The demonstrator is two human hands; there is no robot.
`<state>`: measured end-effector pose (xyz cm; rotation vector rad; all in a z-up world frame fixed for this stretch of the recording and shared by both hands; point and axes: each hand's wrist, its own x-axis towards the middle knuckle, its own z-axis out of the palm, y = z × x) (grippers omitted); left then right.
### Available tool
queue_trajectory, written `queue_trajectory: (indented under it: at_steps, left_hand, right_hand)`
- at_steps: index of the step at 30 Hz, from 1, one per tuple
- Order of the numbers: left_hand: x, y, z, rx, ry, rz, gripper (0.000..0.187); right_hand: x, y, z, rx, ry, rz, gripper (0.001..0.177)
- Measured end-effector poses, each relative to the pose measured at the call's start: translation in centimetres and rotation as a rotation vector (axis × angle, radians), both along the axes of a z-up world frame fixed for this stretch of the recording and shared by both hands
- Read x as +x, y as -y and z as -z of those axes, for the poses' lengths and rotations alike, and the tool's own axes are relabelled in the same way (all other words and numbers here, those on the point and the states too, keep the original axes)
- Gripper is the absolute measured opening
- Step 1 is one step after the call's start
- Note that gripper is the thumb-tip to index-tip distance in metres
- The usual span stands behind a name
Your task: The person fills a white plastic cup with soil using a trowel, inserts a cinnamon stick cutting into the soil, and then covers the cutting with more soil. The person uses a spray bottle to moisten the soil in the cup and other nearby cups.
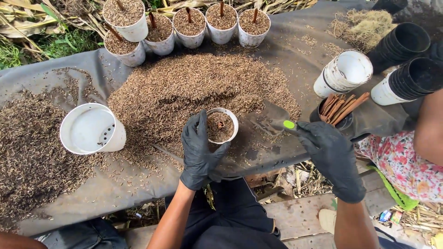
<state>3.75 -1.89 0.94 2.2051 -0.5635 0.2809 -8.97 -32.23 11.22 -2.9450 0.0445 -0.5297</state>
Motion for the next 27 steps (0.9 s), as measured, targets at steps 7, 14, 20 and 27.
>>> queue_trajectory:
  at_steps: [7,14,20,27]
  left_hand:
    - [0.7,0.4,0.9,0.0,0.015,0.02,0.118]
    - [0.7,0.5,0.8,-0.024,0.047,0.054,0.117]
    - [0.8,0.5,0.7,0.01,0.001,0.038,0.116]
    - [0.8,0.4,1.5,-0.06,0.055,0.117,0.106]
  right_hand:
    - [0.9,-5.9,-7.9,0.01,-0.001,-0.089,0.026]
    - [1.7,-2.8,-4.0,-0.194,0.056,-0.195,0.028]
    - [1.9,-2.9,-4.6,-0.235,0.074,-0.242,0.029]
    - [1.7,-2.2,-4.0,-0.344,0.054,-0.227,0.033]
